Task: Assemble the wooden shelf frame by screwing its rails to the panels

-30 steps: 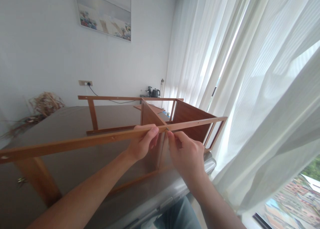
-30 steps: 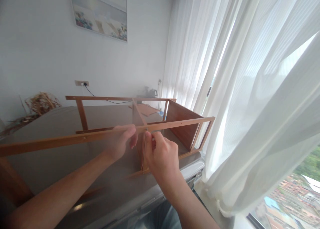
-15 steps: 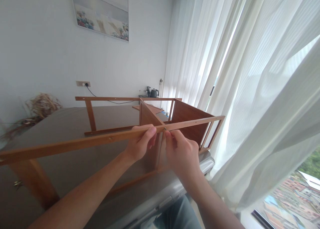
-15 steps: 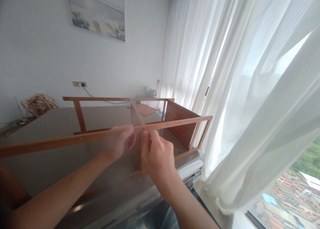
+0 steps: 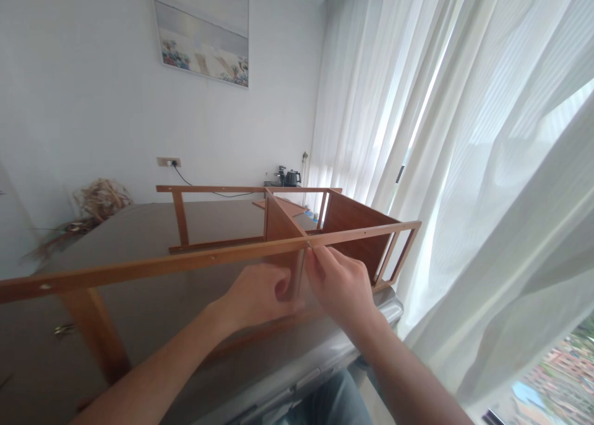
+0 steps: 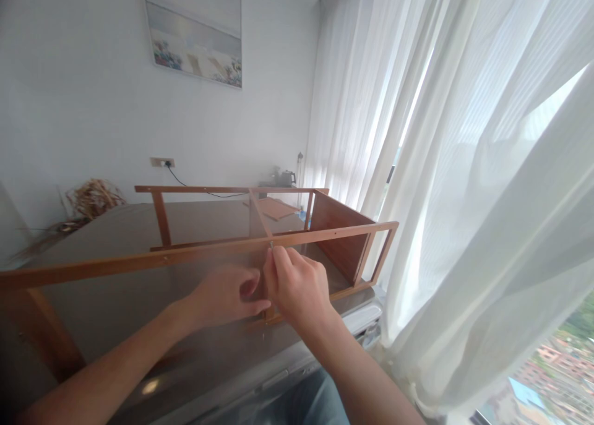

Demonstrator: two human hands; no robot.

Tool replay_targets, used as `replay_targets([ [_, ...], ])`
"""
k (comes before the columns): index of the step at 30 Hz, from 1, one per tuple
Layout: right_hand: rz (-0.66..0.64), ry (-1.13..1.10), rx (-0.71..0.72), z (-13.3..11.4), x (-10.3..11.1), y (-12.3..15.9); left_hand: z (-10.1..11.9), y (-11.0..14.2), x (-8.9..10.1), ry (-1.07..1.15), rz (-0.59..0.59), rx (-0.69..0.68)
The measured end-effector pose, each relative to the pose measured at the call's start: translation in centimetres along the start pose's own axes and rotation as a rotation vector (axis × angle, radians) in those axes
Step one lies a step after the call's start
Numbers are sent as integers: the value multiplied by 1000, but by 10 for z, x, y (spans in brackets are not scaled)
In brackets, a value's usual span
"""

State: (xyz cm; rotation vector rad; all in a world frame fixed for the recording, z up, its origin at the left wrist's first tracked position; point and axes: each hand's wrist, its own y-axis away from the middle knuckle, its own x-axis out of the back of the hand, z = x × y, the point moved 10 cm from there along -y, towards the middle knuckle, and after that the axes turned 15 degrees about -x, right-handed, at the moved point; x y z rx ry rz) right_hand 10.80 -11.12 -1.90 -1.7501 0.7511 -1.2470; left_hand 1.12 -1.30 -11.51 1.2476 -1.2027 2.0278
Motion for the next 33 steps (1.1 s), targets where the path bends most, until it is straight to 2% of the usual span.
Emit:
replay_targets([
  [3, 44, -54, 32, -5, 11, 1, -3, 21, -24, -87, -138, 58],
  [5, 19, -121, -15, 1, 15, 4, -4, 31, -40, -119, -211, 63],
  [8, -87, -239, -189, 27, 11, 20, -1, 40, -60, -136, -299, 37],
  [12, -258, -367, -458, 66, -6, 68, 15, 43, -71, -174, -339, -46],
  [15, -359, -381, -593, 79, -19, 107, 25, 42, -69, -221, -337, -65],
  [19, -405, -407, -604, 76, -29, 131, 23, 40, -56, -308, -303, 12],
  [26, -367, -283, -464, 60, -49, 135, 16, 38, -31, -432, -231, 41],
  [33, -378, -206, -395, 45, -71, 133, 14, 38, -25, -463, -195, 38],
])
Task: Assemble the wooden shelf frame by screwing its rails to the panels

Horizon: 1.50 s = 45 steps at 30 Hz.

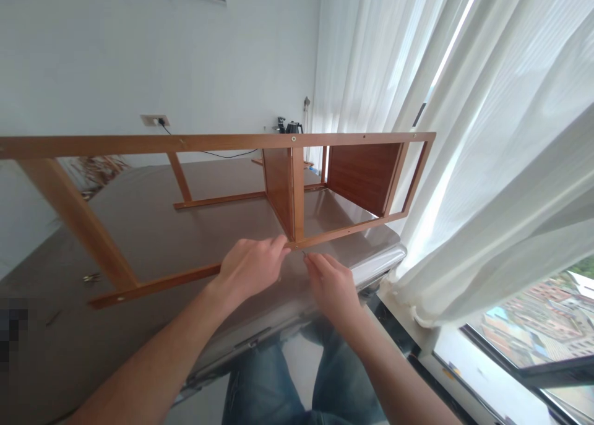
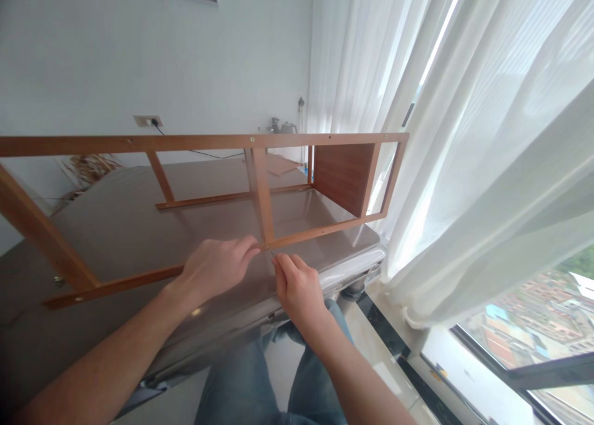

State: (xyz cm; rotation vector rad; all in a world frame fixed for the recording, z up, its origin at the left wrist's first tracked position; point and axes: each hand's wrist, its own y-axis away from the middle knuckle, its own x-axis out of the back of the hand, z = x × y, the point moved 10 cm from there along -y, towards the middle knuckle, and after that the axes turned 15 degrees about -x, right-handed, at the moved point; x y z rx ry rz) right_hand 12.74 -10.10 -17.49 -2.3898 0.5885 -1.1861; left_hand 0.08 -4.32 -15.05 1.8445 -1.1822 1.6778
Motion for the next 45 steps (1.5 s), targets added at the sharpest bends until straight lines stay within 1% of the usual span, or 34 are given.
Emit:
replay_targets([
  [8, -10, 34, 39, -2, -17, -6, -2, 1, 1, 5, -21, 9],
  [25, -5, 95, 102, -6, -22, -5, -5, 1, -1, 33, -21, 31],
  [37, -53, 83, 77, -9, -23, -11, -6, 3, 0, 31, -14, 39],
  [41, -38, 82, 47, -8, -25, -10, -7, 3, -1, 33, -6, 45],
  [45, 8, 103, -4, -5, -24, -6, -5, 3, -2, 45, -3, 42],
])
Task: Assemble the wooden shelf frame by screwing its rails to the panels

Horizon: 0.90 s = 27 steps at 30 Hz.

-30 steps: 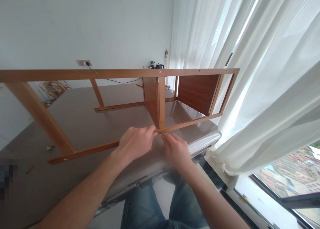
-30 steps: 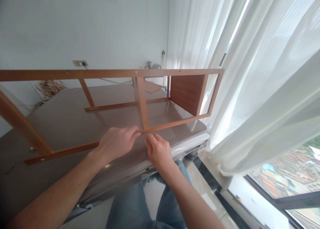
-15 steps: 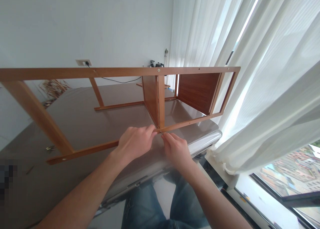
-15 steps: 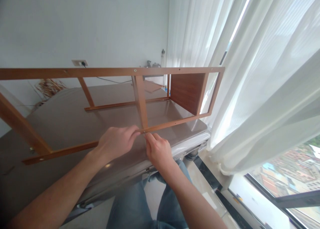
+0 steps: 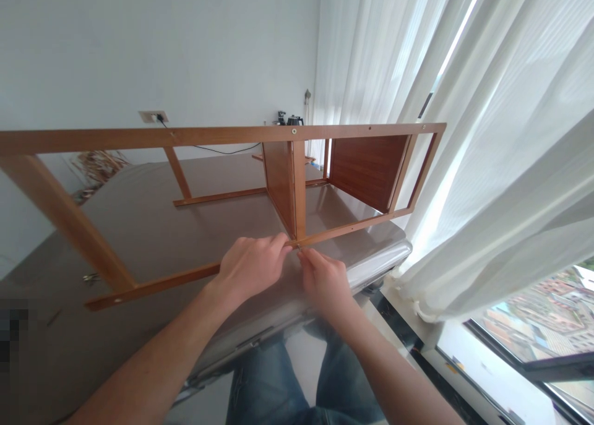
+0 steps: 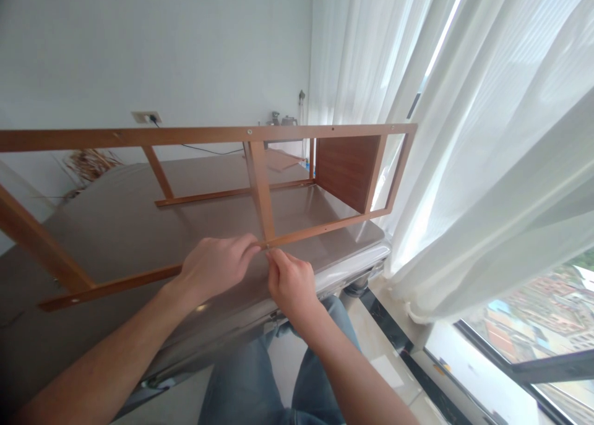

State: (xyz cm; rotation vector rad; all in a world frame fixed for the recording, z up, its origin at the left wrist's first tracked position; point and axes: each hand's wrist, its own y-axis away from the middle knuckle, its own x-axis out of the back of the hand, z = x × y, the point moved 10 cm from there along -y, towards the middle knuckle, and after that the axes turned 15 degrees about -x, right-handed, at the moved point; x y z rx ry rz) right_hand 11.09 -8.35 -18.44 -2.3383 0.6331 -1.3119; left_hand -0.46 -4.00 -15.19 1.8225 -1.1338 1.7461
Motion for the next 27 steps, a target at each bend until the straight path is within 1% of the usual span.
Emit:
replay_targets([
  [4, 74, 40, -59, 4, 7, 2, 0, 0, 2, -5, 14, 5],
  [9, 117, 71, -68, -1, 15, 4, 0, 0, 3, 2, 3, 21],
  [13, 114, 62, -75, -4, 13, 5, -1, 0, 3, 34, -8, 34],
  [18, 97, 32, -100, -1, 7, 4, -2, 0, 2, 49, -27, 50],
  [27, 58, -26, -147, 3, 8, 2, -1, 0, 3, 40, -22, 45],
])
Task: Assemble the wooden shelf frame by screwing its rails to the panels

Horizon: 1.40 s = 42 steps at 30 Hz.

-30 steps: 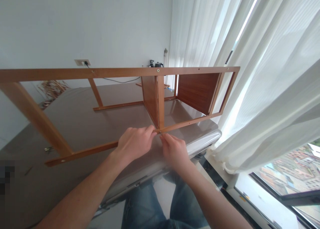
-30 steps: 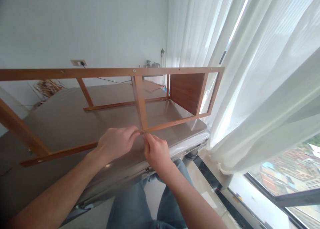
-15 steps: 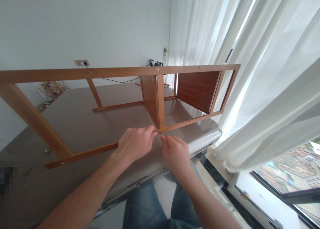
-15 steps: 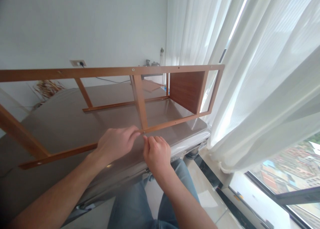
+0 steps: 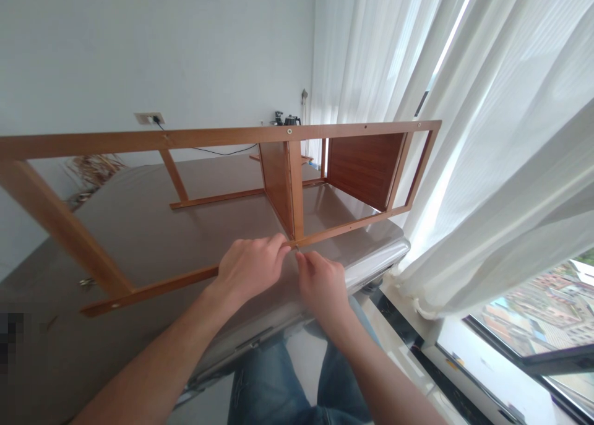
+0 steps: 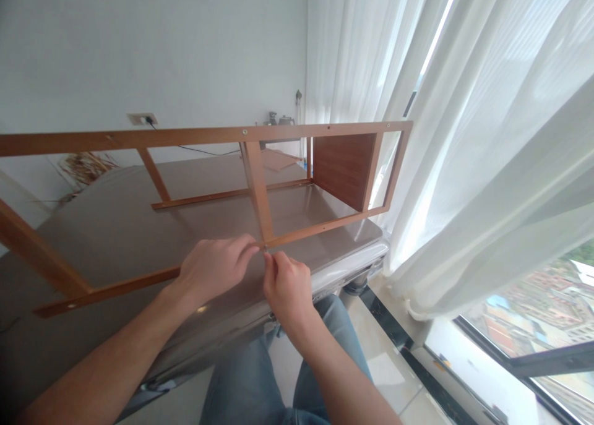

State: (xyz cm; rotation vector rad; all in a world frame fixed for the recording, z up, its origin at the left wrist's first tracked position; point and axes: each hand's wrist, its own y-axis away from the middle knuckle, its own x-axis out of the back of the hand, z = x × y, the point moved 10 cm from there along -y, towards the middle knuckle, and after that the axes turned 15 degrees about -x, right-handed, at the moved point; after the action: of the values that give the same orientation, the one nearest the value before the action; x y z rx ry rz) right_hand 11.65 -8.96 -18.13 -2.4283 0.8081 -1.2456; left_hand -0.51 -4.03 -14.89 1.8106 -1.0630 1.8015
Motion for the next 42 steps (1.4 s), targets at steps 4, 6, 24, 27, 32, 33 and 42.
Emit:
replay_targets([
  [4, -11, -29, -9, 1, -1, 0, 0, 1, 0, -5, 1, -4],
  [6, -14, -37, -14, 1, -1, 0, 0, 1, 0, -3, 3, -5],
  [24, -53, -7, -24, 0, -11, 1, -1, 0, -2, 18, -34, 17],
  [27, -38, 14, 53, -8, -9, 0, -1, 1, -3, 46, -44, 30],
  [32, 23, -11, 259, -25, 4, 7, -1, 1, -4, 85, -36, 28],
  [33, 36, -24, 297, -27, 7, 10, -2, 1, -4, 92, -32, 27],
  [42, -47, -280, 213, -7, 32, 14, 7, 2, -23, 144, -94, -28],
])
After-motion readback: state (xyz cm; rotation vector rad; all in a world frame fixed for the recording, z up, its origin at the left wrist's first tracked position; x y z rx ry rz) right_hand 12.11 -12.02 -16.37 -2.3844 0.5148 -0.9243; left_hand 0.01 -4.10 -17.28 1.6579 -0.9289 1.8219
